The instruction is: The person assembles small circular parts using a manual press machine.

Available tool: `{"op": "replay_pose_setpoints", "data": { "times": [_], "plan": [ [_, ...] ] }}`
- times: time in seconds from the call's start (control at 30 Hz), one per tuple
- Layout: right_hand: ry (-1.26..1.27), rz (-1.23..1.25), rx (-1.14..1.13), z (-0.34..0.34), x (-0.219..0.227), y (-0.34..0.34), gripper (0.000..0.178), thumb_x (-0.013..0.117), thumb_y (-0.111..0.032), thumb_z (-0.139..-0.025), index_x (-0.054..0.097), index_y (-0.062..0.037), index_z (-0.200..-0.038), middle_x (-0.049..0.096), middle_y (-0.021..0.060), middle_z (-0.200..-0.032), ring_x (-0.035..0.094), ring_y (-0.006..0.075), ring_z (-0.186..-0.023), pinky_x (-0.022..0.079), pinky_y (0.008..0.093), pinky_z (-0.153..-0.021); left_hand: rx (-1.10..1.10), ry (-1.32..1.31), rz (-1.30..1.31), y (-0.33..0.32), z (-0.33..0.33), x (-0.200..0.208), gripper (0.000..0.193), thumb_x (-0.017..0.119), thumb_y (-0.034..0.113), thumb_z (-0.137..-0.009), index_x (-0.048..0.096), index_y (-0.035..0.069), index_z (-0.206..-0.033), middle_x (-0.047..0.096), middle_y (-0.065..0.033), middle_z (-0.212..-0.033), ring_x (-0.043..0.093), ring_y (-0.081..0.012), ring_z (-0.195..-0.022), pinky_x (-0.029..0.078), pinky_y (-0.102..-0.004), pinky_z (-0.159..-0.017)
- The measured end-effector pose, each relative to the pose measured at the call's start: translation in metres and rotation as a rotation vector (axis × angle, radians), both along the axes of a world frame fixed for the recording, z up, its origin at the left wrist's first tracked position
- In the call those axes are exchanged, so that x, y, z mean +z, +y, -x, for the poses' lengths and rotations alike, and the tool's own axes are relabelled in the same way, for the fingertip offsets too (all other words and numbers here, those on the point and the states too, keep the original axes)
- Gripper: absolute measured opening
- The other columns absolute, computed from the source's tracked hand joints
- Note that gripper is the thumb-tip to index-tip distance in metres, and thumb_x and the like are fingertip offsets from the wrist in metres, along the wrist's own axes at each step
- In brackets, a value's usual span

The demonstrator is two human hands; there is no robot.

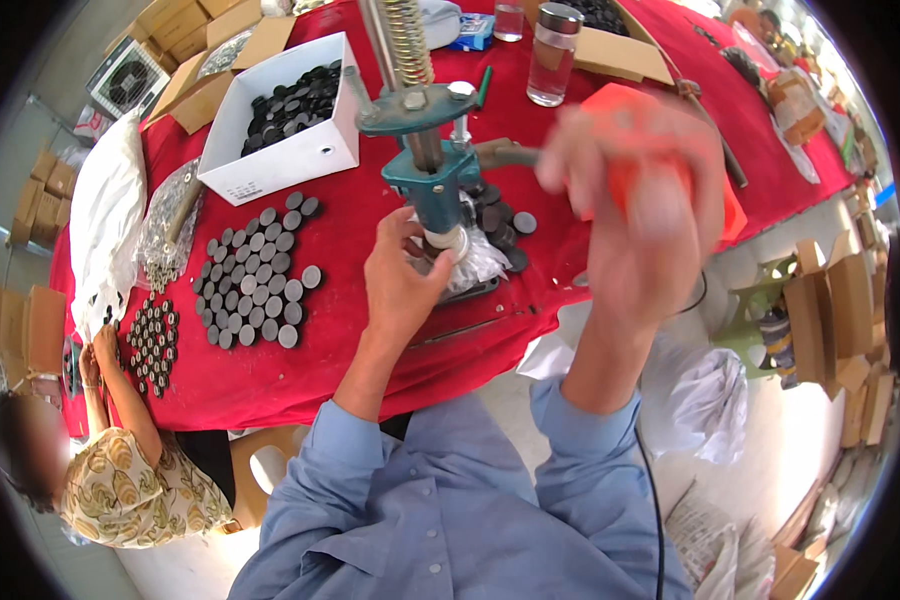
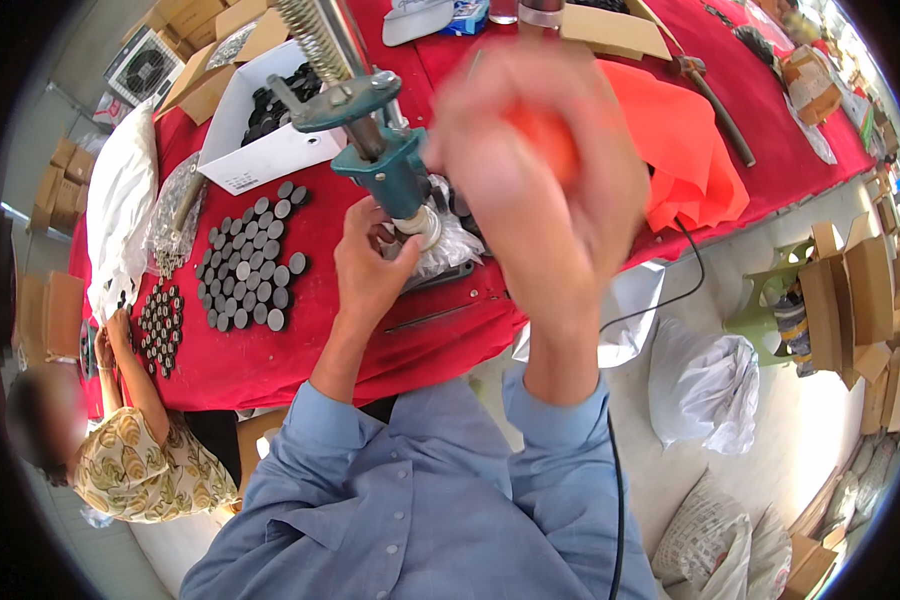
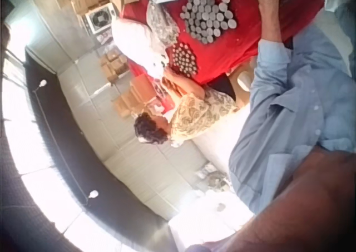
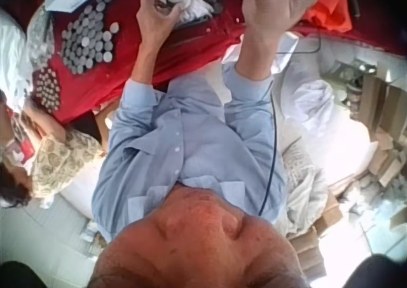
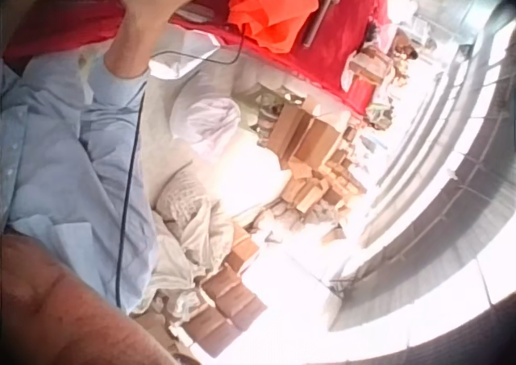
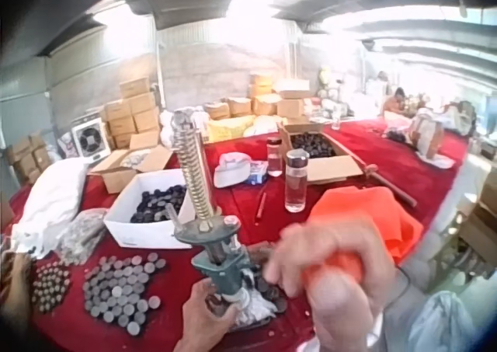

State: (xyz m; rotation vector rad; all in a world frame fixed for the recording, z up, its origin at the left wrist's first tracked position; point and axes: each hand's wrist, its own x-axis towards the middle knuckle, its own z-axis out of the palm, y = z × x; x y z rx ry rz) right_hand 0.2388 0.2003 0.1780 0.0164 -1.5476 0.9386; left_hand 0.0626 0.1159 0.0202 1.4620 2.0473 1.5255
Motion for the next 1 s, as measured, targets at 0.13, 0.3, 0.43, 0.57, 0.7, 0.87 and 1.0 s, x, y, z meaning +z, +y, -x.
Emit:
{"op": "replay_pose_setpoints", "data": {
  "times": [0.13, 0.3, 0.43, 0.57, 0.7, 0.87, 1.0],
  "plan": [
    [0.103, 0.152, 0.109, 0.046, 0.048, 0.024, 0.022, 0.059, -0.018, -0.100, 0.063, 0.0027, -0.105, 0.058, 0.0042, -0.074, 0.058, 0.0123, -0.066, 0.049, 0.0245, -0.067, 0.013, 0.009, -0.068, -0.023, 0.021, -0.008, 0.068, 0.083, 0.002, -0.075, 0.051, 0.001, -0.135, 0.072, -0.0103, -0.105, 0.066, -0.0161, -0.084, 0.054, -0.0293, -0.074],
    [0.131, 0.184, 0.271, 0.052, 0.053, 0.048, 0.020, 0.058, -0.017, -0.103, 0.063, 0.0020, -0.103, 0.054, 0.0006, -0.072, 0.054, 0.0092, -0.065, 0.048, 0.0252, -0.065, -0.023, 0.041, -0.103, -0.018, 0.013, -0.002, 0.071, 0.084, 0.002, -0.075, 0.049, 0.002, -0.137, 0.073, -0.0099, -0.105, 0.065, -0.0151, -0.083, 0.053, -0.0285, -0.075],
    [0.085, 0.218, 0.158, 0.052, 0.056, 0.041, 0.021, 0.059, -0.019, -0.103, 0.063, 0.0020, -0.104, 0.054, 0.0010, -0.071, 0.054, 0.0096, -0.064, 0.048, 0.0253, -0.064, -0.046, 0.008, -0.068, -0.005, 0.007, -0.002, 0.073, 0.086, 0.005, -0.075, 0.049, 0.001, -0.138, 0.073, -0.0108, -0.107, 0.067, -0.0160, -0.083, 0.054, -0.0294, -0.075],
    [0.106, 0.176, 0.088, 0.050, 0.048, 0.032, 0.023, 0.058, -0.021, -0.102, 0.064, 0.0008, -0.103, 0.054, 0.0004, -0.069, 0.054, 0.0094, -0.062, 0.047, 0.0249, -0.062, -0.026, -0.036, -0.032, 0.003, 0.003, -0.003, 0.074, 0.087, 0.007, -0.075, 0.048, 0.001, -0.138, 0.073, -0.0122, -0.107, 0.068, -0.0174, -0.083, 0.054, -0.0297, -0.074],
    [0.092, 0.031, 0.024, 0.024, 0.014, 0.014, 0.037, 0.053, -0.031, -0.100, 0.058, 0.0010, -0.116, 0.050, 0.0089, -0.074, 0.055, 0.0258, -0.069, 0.048, 0.0515, -0.088, -0.027, -0.034, -0.063, 0.001, 0.003, -0.003, 0.075, 0.088, 0.009, -0.075, 0.049, 0.001, -0.138, 0.072, -0.0131, -0.110, 0.069, -0.0193, -0.083, 0.053, -0.0311, -0.073],
    [0.032, -0.141, 0.122, -0.017, -0.030, -0.005, 0.032, 0.058, -0.039, -0.098, 0.058, -0.0109, -0.112, 0.051, 0.0094, -0.075, 0.058, 0.0286, -0.073, 0.040, 0.0601, -0.104, -0.028, -0.010, -0.051, -0.002, -0.002, 0.001, 0.075, 0.089, 0.010, -0.073, 0.050, 0.003, -0.137, 0.069, -0.0111, -0.111, 0.065, -0.0200, -0.084, 0.052, -0.0323, -0.071],
    [0.085, -0.048, -0.069, -0.020, -0.078, -0.040, 0.039, 0.058, -0.055, -0.100, 0.048, -0.0172, -0.100, 0.056, 0.0040, -0.072, 0.064, 0.0265, -0.076, 0.037, 0.0592, -0.106, -0.019, 0.004, -0.041, -0.010, 0.004, 0.000, 0.075, 0.088, 0.008, -0.072, 0.050, 0.003, -0.137, 0.067, -0.0109, -0.112, 0.063, -0.0210, -0.084, 0.052, -0.0339, -0.074]
  ]
}}
